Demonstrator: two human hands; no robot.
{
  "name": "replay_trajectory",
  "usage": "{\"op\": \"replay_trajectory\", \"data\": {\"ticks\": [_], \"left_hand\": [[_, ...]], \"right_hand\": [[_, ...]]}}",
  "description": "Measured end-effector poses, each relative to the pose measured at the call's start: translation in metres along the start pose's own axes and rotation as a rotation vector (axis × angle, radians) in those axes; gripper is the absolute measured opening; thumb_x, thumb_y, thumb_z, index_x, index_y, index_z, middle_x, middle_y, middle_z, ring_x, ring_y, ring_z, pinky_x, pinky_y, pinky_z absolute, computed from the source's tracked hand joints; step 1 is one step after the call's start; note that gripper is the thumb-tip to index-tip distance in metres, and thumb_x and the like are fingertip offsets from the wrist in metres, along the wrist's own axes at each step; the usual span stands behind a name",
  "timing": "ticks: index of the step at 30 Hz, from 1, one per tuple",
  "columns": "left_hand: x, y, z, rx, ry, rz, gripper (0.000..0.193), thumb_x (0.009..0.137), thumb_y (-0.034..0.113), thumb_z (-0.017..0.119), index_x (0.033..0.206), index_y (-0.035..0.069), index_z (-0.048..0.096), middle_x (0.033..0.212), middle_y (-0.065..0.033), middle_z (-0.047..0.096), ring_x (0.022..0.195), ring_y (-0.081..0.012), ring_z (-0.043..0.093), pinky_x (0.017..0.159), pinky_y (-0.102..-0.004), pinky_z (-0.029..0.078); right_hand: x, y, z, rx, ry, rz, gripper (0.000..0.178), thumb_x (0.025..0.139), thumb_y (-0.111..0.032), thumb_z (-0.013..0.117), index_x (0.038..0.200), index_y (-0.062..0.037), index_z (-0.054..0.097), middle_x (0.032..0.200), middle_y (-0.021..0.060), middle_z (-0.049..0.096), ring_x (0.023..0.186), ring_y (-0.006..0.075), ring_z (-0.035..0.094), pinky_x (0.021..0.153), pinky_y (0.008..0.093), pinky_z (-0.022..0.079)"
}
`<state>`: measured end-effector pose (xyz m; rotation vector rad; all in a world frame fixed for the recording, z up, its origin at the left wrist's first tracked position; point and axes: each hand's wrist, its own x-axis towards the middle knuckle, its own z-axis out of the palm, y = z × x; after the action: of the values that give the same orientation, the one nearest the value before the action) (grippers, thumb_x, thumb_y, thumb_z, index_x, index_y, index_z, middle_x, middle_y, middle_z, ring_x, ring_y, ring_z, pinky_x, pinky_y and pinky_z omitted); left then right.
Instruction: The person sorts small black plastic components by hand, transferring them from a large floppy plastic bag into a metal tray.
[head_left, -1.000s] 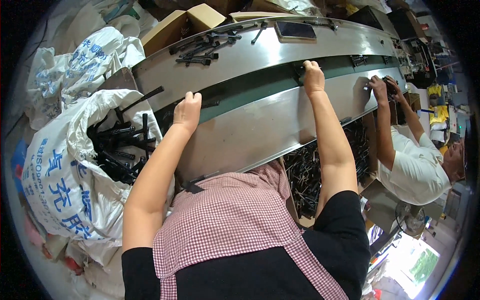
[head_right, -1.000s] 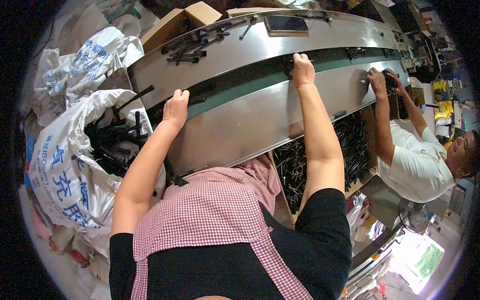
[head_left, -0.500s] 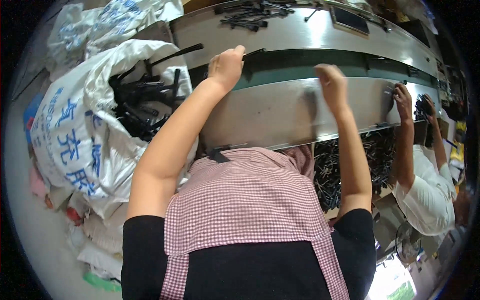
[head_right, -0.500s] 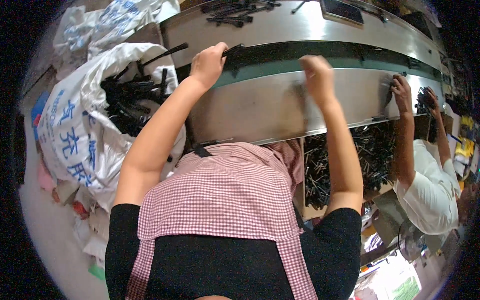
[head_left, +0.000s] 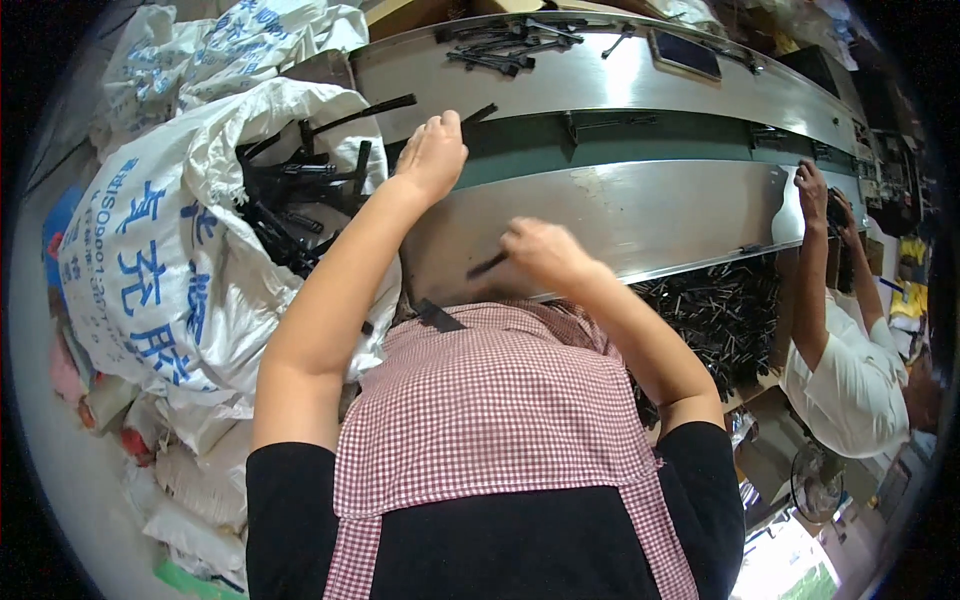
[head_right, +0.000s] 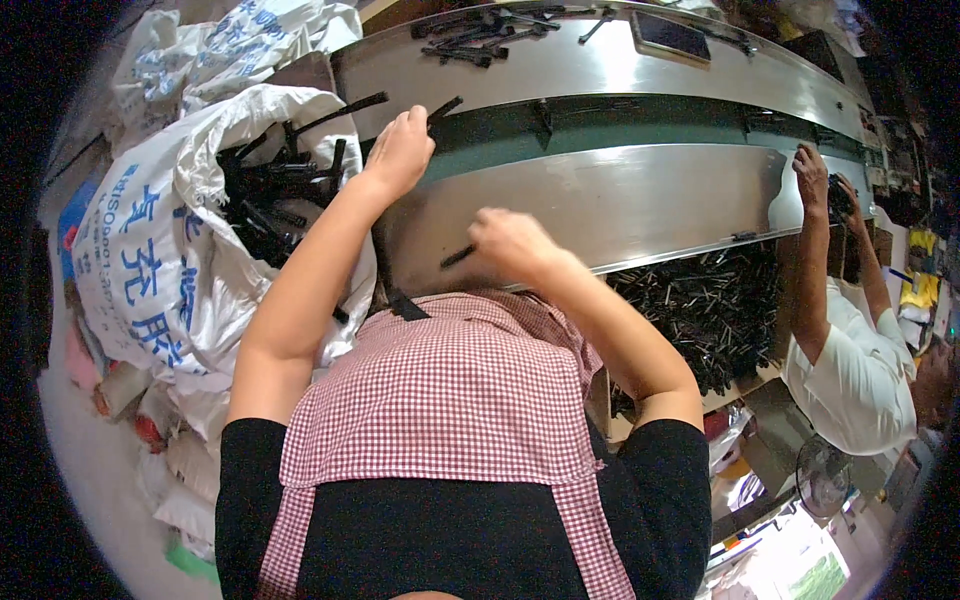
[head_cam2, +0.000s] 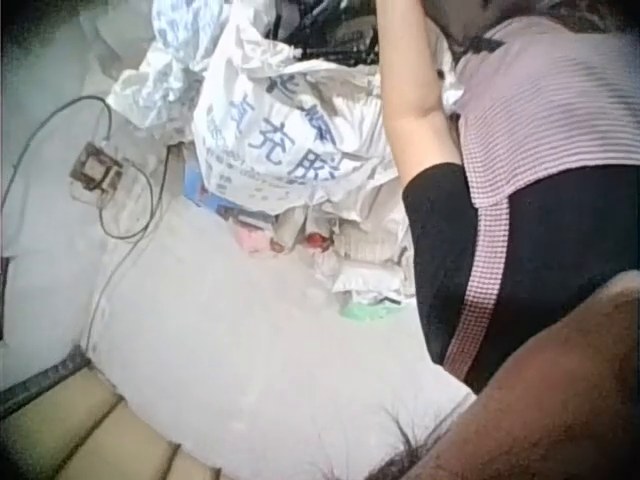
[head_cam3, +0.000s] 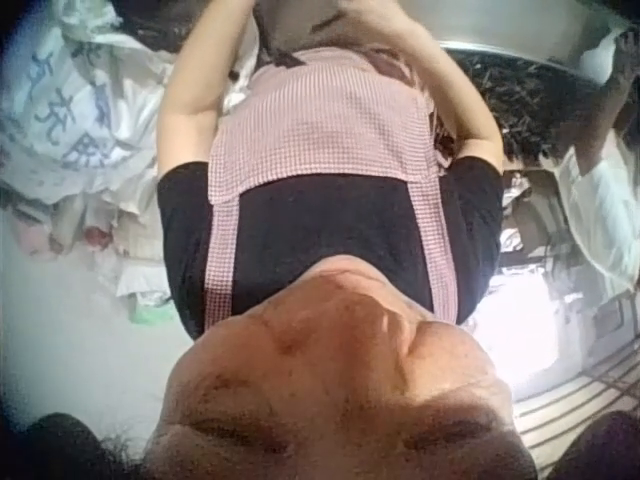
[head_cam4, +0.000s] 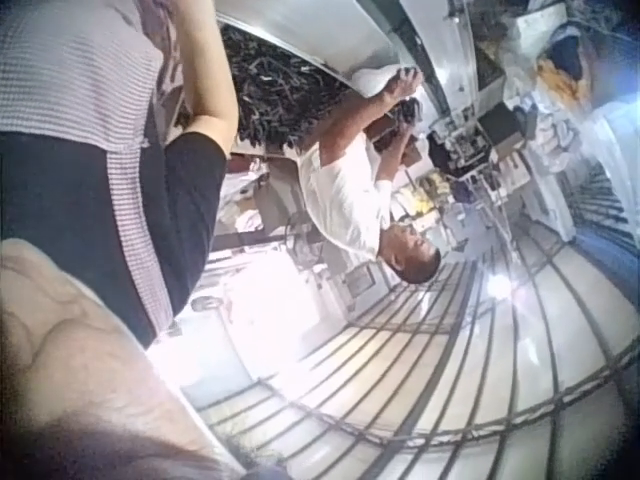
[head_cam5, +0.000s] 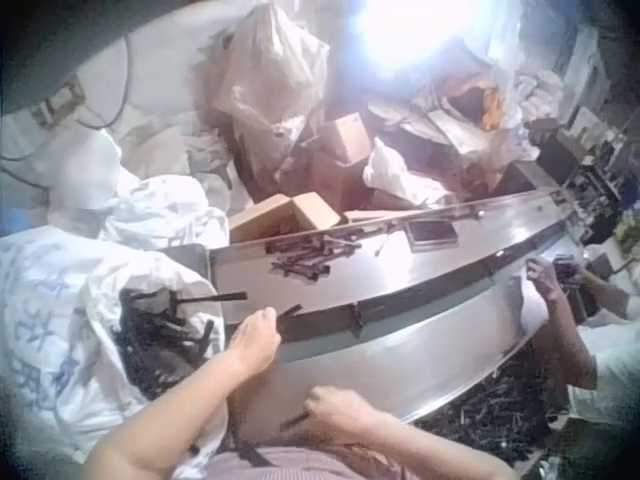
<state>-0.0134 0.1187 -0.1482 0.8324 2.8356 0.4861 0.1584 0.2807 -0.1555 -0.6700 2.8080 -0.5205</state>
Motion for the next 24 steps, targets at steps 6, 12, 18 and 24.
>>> {"op": "replay_trajectory", "data": {"ticks": [6,12,18,24], "left_hand": [[0.003,0.016,0.002,0.363,-0.051,0.230,0.009,0.081,0.006,0.055,0.089,0.006,0.061,0.092,-0.0122,0.062,0.100,-0.0294,0.058,0.083,-0.0391,0.051],[0.010,0.024,0.042,0.374,-0.007,0.215,0.006,0.081,0.009,0.058,0.085,0.009,0.063,0.091,-0.0095,0.063,0.091,-0.0254,0.063,0.072,-0.0372,0.055],[-0.001,0.004,0.028,0.199,0.063,0.125,0.008,0.084,0.002,0.055,0.090,0.005,0.058,0.093,-0.0159,0.062,0.089,-0.0312,0.066,0.072,-0.0407,0.057],[0.006,-0.009,0.010,0.047,-0.002,0.115,0.011,0.085,0.011,0.062,0.093,0.004,0.062,0.094,-0.0168,0.063,0.091,-0.0380,0.061,0.079,-0.0462,0.050]], "right_hand": [[-0.034,0.154,-0.076,-0.389,0.285,0.478,0.005,0.084,-0.005,0.053,0.087,-0.0050,0.056,0.090,0.0122,0.059,0.086,0.0310,0.064,0.072,0.0403,0.056],[-0.029,0.242,-0.080,-0.549,0.309,0.568,0.005,0.084,-0.005,0.053,0.087,-0.0059,0.058,0.093,0.0130,0.061,0.092,0.0292,0.065,0.074,0.0395,0.056],[-0.021,0.187,-0.049,-0.294,0.576,0.535,0.014,0.086,-0.007,0.055,0.097,-0.0087,0.064,0.095,0.0130,0.063,0.089,0.0337,0.064,0.072,0.0421,0.053],[0.005,0.024,-0.007,0.350,0.233,0.038,0.011,0.082,-0.017,0.062,0.088,-0.0081,0.062,0.087,0.0133,0.061,0.084,0.0345,0.063,0.072,0.0439,0.052]]}}
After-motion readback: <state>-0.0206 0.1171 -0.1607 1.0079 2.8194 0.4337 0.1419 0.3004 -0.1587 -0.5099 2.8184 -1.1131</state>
